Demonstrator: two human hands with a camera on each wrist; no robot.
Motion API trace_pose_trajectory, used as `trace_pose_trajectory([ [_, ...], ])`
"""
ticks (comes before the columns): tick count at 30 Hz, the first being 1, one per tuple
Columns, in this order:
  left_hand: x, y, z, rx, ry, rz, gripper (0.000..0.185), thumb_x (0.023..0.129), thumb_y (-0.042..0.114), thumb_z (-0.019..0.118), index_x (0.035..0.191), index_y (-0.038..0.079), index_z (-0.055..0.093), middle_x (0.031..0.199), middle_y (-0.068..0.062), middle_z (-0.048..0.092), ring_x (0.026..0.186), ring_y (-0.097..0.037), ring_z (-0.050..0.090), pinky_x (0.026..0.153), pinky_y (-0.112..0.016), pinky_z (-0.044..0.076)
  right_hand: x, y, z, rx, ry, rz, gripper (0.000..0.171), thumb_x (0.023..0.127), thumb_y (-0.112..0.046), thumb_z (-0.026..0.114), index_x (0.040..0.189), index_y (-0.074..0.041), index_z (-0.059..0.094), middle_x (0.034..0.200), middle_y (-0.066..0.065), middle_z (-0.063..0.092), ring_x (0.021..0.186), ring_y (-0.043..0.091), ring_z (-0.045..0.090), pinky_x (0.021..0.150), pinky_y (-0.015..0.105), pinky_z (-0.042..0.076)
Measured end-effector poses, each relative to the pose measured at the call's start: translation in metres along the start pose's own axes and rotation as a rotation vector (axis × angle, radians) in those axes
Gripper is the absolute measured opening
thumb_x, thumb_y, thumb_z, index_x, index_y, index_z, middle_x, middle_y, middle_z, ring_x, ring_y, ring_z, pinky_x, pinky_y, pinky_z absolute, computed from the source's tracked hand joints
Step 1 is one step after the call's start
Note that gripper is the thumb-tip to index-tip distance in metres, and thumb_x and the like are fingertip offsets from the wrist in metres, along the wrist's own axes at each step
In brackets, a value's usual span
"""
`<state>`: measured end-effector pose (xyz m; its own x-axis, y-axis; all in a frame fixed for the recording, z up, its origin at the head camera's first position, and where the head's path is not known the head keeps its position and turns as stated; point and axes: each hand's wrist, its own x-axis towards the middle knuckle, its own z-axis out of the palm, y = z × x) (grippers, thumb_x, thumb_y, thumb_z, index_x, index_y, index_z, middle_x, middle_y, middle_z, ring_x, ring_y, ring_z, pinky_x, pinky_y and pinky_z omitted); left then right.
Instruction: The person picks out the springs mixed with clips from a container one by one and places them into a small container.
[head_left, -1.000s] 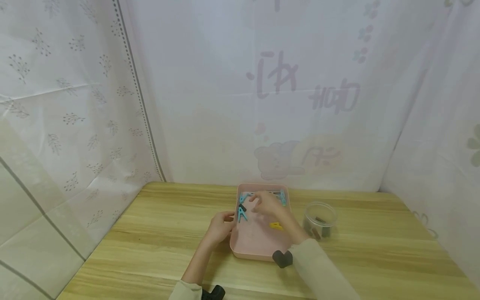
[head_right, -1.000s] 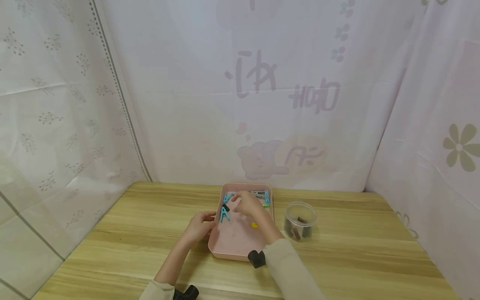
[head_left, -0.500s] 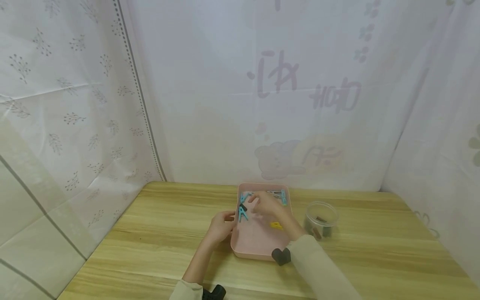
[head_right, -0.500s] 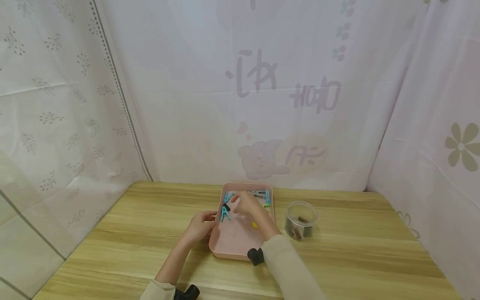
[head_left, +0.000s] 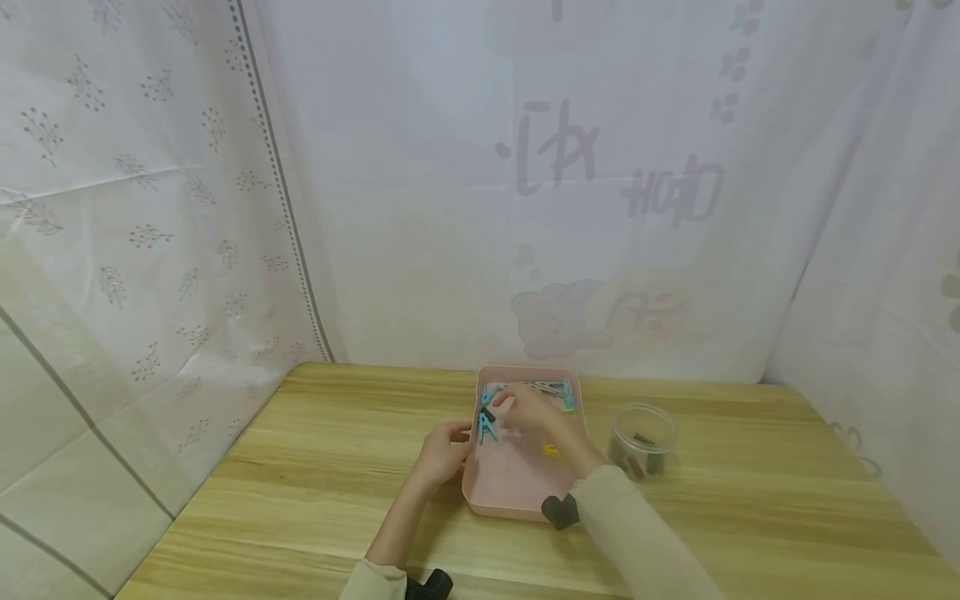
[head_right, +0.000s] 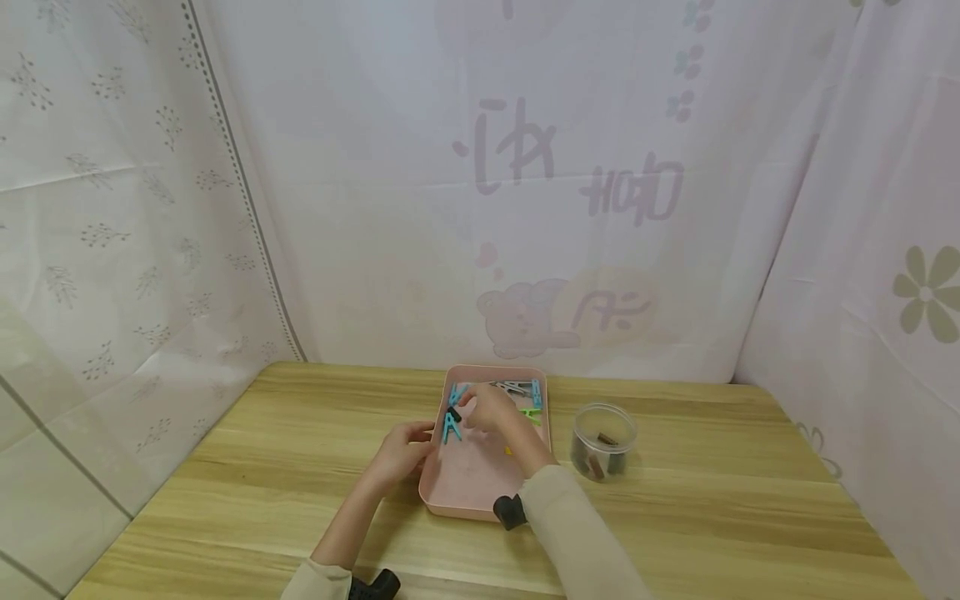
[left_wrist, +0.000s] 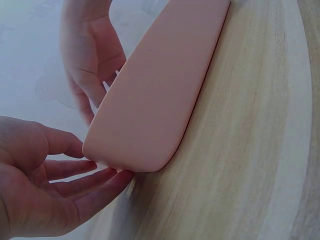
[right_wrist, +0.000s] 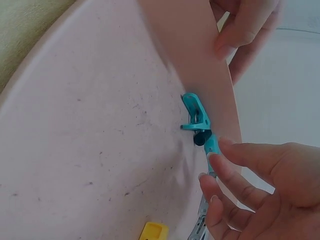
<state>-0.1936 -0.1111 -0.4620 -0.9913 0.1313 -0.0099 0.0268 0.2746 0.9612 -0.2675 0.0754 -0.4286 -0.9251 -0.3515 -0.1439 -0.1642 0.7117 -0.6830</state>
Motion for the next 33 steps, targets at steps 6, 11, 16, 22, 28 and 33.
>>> trace_pose_trajectory([
  [6, 0.0, 0.0, 0.0, 0.001, 0.001, 0.002, 0.044, 0.101, 0.001, 0.058, 0.14, -0.019, 0.054, 0.121, -0.034, 0.066, 0.101, -0.041, 0.073, 0.08, -0.043, 0.065, 0.004, -0.002, 0.001, -0.032, -0.009, -0.018, 0.035, 0.095, 0.001, 0.073, 0.129, -0.001, 0.07, 0.104, 0.012, 0.073, 0.079, 0.021, 0.066, 0.07, 0.031, 0.058],
  [11, 0.0, 0.0, 0.0, 0.011, 0.001, 0.006, 0.044, 0.101, 0.002, 0.059, 0.139, -0.019, 0.055, 0.12, -0.034, 0.067, 0.101, -0.041, 0.073, 0.079, -0.043, 0.065, 0.003, -0.005, 0.001, -0.035, -0.024, -0.015, 0.035, 0.095, 0.001, 0.072, 0.131, -0.001, 0.069, 0.095, 0.012, 0.073, 0.079, 0.025, 0.066, 0.07, 0.032, 0.058],
  [16, 0.0, 0.0, 0.0, 0.026, 0.006, 0.021, 0.044, 0.099, 0.001, 0.059, 0.138, -0.019, 0.056, 0.119, -0.035, 0.068, 0.099, -0.042, 0.073, 0.078, -0.042, 0.065, 0.004, -0.005, 0.002, -0.017, -0.02, -0.009, 0.034, 0.096, 0.002, 0.072, 0.13, -0.001, 0.069, 0.092, 0.011, 0.07, 0.081, 0.026, 0.067, 0.074, 0.036, 0.061],
  [22, 0.0, 0.0, 0.0, 0.02, 0.004, 0.007, 0.043, 0.101, 0.003, 0.06, 0.139, -0.018, 0.056, 0.121, -0.034, 0.067, 0.099, -0.04, 0.073, 0.079, -0.043, 0.065, 0.007, -0.004, 0.003, -0.007, -0.026, 0.004, 0.035, 0.095, 0.002, 0.072, 0.129, -0.002, 0.069, 0.094, 0.011, 0.069, 0.079, 0.024, 0.064, 0.074, 0.036, 0.06],
  [28, 0.0, 0.0, -0.001, 0.012, -0.002, 0.016, 0.045, 0.101, 0.004, 0.061, 0.14, -0.018, 0.056, 0.124, -0.035, 0.066, 0.102, -0.042, 0.073, 0.08, -0.044, 0.065, 0.01, -0.004, 0.002, -0.001, -0.034, 0.015, 0.036, 0.094, 0.005, 0.071, 0.129, -0.003, 0.07, 0.106, 0.013, 0.07, 0.078, 0.021, 0.061, 0.073, 0.034, 0.06],
  [33, -0.001, 0.0, -0.001, 0.005, -0.01, 0.016, 0.044, 0.101, 0.004, 0.06, 0.14, -0.018, 0.055, 0.125, -0.035, 0.065, 0.104, -0.044, 0.073, 0.079, -0.043, 0.066, 0.013, -0.003, 0.003, -0.008, -0.035, 0.016, 0.038, 0.093, 0.005, 0.072, 0.13, -0.005, 0.071, 0.105, 0.013, 0.071, 0.071, 0.017, 0.056, 0.069, 0.03, 0.057],
])
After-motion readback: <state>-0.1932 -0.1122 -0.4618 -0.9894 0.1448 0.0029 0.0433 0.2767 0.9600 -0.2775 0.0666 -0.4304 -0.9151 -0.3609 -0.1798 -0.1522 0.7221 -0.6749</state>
